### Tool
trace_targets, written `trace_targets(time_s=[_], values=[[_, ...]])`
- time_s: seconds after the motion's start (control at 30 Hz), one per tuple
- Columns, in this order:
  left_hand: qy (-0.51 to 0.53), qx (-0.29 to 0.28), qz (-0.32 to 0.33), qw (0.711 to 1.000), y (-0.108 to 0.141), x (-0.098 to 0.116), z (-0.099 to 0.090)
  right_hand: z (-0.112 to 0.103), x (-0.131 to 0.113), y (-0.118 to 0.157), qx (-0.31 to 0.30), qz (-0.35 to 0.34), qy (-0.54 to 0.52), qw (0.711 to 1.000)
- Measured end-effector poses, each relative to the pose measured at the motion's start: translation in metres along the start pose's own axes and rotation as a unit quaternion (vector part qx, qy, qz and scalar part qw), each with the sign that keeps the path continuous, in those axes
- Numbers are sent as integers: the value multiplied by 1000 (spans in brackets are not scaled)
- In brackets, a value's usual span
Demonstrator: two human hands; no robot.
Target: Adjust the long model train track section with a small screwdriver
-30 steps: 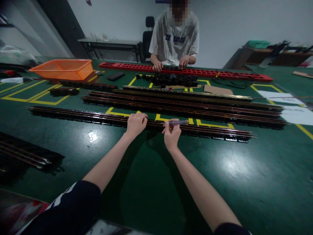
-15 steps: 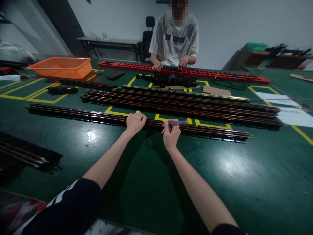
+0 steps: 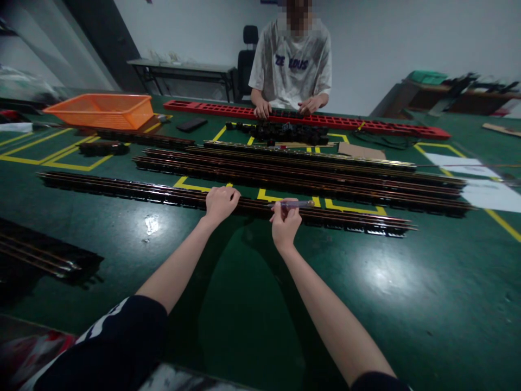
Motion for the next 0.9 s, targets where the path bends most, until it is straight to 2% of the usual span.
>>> trace_targets(time_s=[0.13,0.47,0.7,0.9], values=[[3,-3,1,1000,0,0,1,1,0,0,-23,1,-7,1000],[16,-21,-19,999,-1,-2,-1,1,1,0,-30,3,-13,999],[19,-3,-43,999,-4,-11,-2,5,-2,-1,-58,-2,-27,998],[-4,11,-32,999,1,-8,-3,6,0,-1,-59,0,-32,998]])
Point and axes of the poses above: each hand's wrist, its own y-axis away from the middle knuckle, its own z-axis out of the palm, x = y × z, the point moved 3 cm from there along -y, towards the middle knuckle, and after that the axes turned 11 degrees about -z, right-handed, at the moved point
